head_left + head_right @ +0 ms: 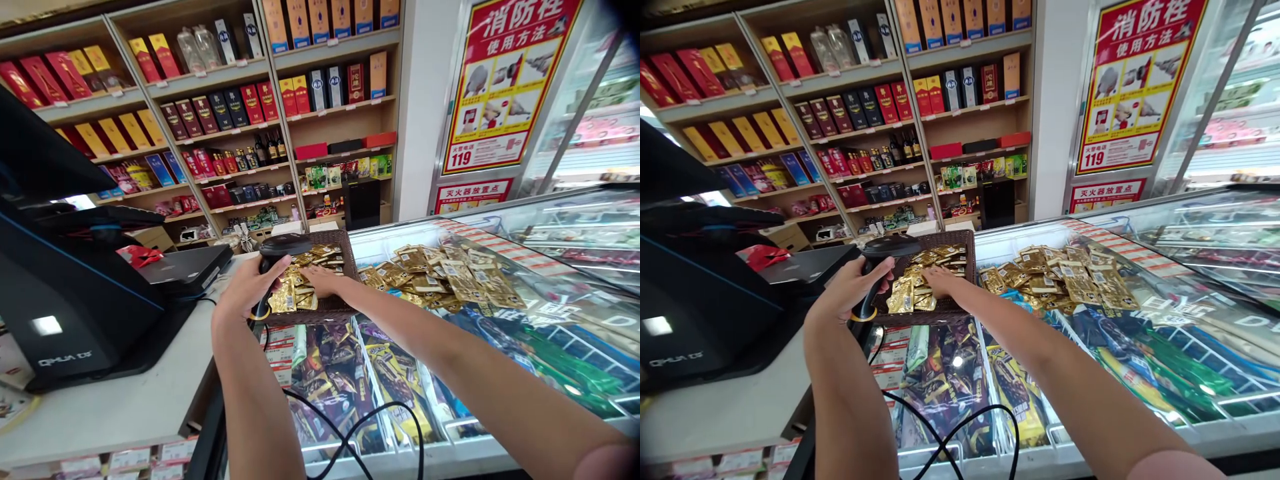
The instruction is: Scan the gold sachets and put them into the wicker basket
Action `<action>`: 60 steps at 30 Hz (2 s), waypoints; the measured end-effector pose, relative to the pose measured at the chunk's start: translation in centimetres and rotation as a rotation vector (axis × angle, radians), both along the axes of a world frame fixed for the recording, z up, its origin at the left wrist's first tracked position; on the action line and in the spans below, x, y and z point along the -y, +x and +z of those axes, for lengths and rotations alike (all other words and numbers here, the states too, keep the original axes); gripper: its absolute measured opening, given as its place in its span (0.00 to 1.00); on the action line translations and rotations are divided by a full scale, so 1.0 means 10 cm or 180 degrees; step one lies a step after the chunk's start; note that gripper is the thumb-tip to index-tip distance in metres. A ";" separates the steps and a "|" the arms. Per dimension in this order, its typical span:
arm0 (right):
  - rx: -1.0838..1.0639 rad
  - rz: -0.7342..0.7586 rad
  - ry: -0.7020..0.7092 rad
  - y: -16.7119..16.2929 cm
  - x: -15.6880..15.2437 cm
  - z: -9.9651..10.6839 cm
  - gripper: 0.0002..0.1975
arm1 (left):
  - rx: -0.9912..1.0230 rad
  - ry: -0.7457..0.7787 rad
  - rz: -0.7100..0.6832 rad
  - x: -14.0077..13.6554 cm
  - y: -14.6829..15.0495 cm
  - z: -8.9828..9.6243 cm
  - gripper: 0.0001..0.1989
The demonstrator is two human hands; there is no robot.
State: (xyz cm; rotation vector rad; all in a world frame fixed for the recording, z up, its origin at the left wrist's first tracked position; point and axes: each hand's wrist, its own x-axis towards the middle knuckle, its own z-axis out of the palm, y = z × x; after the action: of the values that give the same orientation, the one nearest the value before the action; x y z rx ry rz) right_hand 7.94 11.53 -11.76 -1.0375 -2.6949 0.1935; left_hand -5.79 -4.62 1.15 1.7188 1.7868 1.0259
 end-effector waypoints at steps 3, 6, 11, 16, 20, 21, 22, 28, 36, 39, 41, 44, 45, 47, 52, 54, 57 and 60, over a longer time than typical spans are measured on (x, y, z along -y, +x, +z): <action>0.0459 0.0255 0.0798 0.01 0.07 -0.02 0.21 | -0.0076 -0.0091 0.0130 0.00 0.04 0.01 0.27; 0.0579 0.0155 0.1226 0.03 0.15 0.06 0.10 | -0.0010 -0.0074 0.0107 -0.02 0.06 0.01 0.26; -0.0456 -0.0087 0.1425 0.42 0.26 0.18 0.11 | -0.0172 -0.0104 -0.0071 -0.04 0.08 0.00 0.27; -0.2401 0.0159 0.0671 1.15 0.30 0.00 0.12 | -0.0145 -0.0157 -0.0315 -0.07 0.14 0.02 0.27; -0.3721 -0.0013 -0.0577 1.55 0.24 -0.03 0.06 | -0.0185 -0.0164 -0.0498 -0.07 0.26 0.06 0.25; -0.3871 -0.0058 -0.0833 1.61 0.22 0.00 0.07 | -0.0222 -0.0169 -0.0537 -0.06 0.30 0.07 0.25; -0.3961 -0.0080 -0.1042 1.66 0.21 0.06 0.10 | -0.0262 -0.0183 -0.0571 -0.06 0.33 0.07 0.25; -0.4180 0.0010 -0.1462 1.86 0.19 0.28 0.14 | -0.0289 -0.0281 -0.0822 -0.09 0.45 0.05 0.22; -0.4291 -0.0127 -0.1115 2.01 0.06 0.11 0.13 | -0.0280 -0.0423 -0.0996 -0.11 0.60 0.07 0.23; -0.4326 -0.0136 -0.1106 2.03 0.04 0.10 0.14 | -0.0383 -0.0438 -0.0959 -0.11 0.63 0.08 0.24; -0.4344 -0.0153 -0.1154 2.03 0.05 0.12 0.14 | -0.0403 -0.0414 -0.0990 -0.11 0.63 0.08 0.24; -0.4387 -0.0160 -0.1199 2.04 0.06 0.14 0.15 | -0.0427 -0.0386 -0.0978 -0.12 0.63 0.08 0.24; -0.4383 -0.0164 -0.1197 2.05 0.06 0.15 0.14 | -0.0431 -0.0387 -0.0978 -0.12 0.63 0.08 0.24; -0.4285 -0.0174 -0.1209 2.05 0.05 0.15 0.13 | -0.0421 -0.0387 -0.0994 -0.13 0.63 0.08 0.23; -0.3325 -0.0900 -0.0987 2.05 0.02 0.12 0.07 | -0.0427 -0.0386 -0.1004 -0.14 0.61 0.06 0.24; -0.2680 -0.1423 -0.0780 2.07 0.01 0.11 0.09 | -0.0420 -0.0346 -0.1045 -0.15 0.59 0.05 0.23; -0.1910 -0.1963 -0.0508 2.19 0.01 0.17 0.13 | -0.0447 -0.0328 -0.1066 -0.15 0.55 0.03 0.23; -0.1459 -0.2567 -0.0182 2.46 0.02 0.26 0.15 | -0.0500 -0.0334 -0.1040 -0.16 0.53 0.03 0.22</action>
State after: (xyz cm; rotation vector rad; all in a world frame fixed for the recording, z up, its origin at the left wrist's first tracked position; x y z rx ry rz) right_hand 32.58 11.28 -9.11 -1.7416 -1.7221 0.3017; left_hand -0.49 -3.03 1.43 1.9860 1.5474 0.6652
